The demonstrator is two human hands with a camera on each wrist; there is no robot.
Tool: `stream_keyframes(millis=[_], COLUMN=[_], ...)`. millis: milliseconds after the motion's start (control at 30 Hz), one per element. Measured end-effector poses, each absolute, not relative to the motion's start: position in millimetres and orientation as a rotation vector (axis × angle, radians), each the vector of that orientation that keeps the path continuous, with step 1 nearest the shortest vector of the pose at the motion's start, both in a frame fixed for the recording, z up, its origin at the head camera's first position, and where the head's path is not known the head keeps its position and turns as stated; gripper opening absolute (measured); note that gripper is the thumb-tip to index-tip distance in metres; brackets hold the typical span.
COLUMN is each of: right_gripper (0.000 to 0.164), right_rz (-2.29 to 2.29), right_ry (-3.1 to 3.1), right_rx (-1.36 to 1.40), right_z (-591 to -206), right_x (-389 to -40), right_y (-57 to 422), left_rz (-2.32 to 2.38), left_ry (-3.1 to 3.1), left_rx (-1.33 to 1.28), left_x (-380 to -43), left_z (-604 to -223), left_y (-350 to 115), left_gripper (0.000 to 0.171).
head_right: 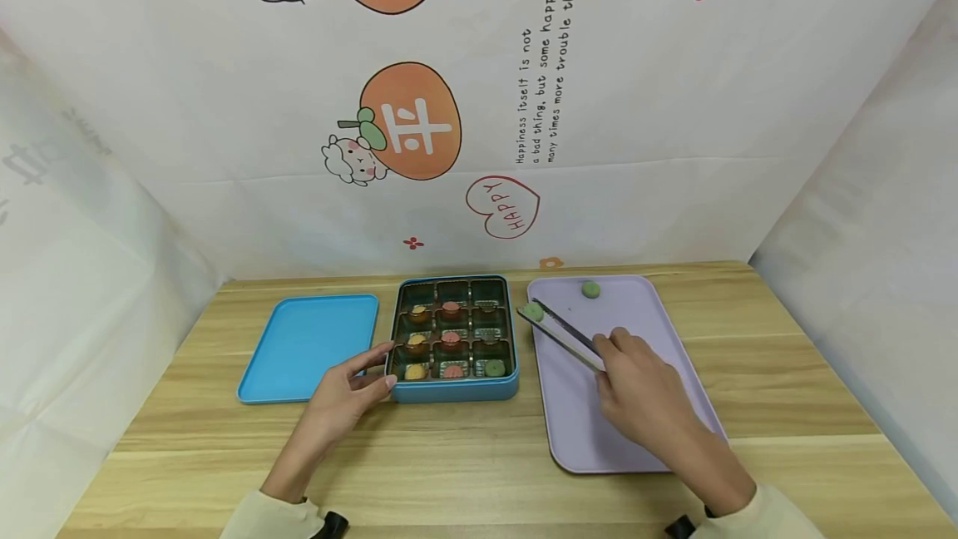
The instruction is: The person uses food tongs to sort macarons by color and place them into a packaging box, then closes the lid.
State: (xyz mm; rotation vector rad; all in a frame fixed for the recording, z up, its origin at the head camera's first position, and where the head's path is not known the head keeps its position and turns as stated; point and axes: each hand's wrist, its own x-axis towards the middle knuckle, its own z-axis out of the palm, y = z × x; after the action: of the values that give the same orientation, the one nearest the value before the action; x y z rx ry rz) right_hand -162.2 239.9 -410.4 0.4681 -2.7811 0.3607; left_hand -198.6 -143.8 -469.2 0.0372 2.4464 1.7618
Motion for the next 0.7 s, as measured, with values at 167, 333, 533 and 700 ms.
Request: stream_keyframes(millis=[167, 333, 533, 700], right_gripper=[0.036, 0.036, 0.035, 0.034], right_rz=[0.401, 0.422, 0.400, 0.393], right_ry=[-2.790, -2.805, -2.806, -2.806], right_rx=[0.463, 0.474, 0.514, 0.531], right_z=[-406.7, -404.7, -405.8, -408.7], right_x=[-164.2, -166.8, -170.7, -172.6], right_y=[225.5, 212.4, 201.9, 198.2], left_rz=[1.761, 1.763, 1.765, 1.765], left_ry=[2.445, 2.444, 2.443, 2.438], left_rx=[0.034, 0.036, 0.033, 0.034], left_x=[-198.4, -198.3, -197.9, -197.8], left_z=[-469.3, -469.3, -469.2, -468.7], left_y=[-144.0, -144.2, -144.6, -144.5], left_gripper=[0.052, 0.052, 0.052, 0.053])
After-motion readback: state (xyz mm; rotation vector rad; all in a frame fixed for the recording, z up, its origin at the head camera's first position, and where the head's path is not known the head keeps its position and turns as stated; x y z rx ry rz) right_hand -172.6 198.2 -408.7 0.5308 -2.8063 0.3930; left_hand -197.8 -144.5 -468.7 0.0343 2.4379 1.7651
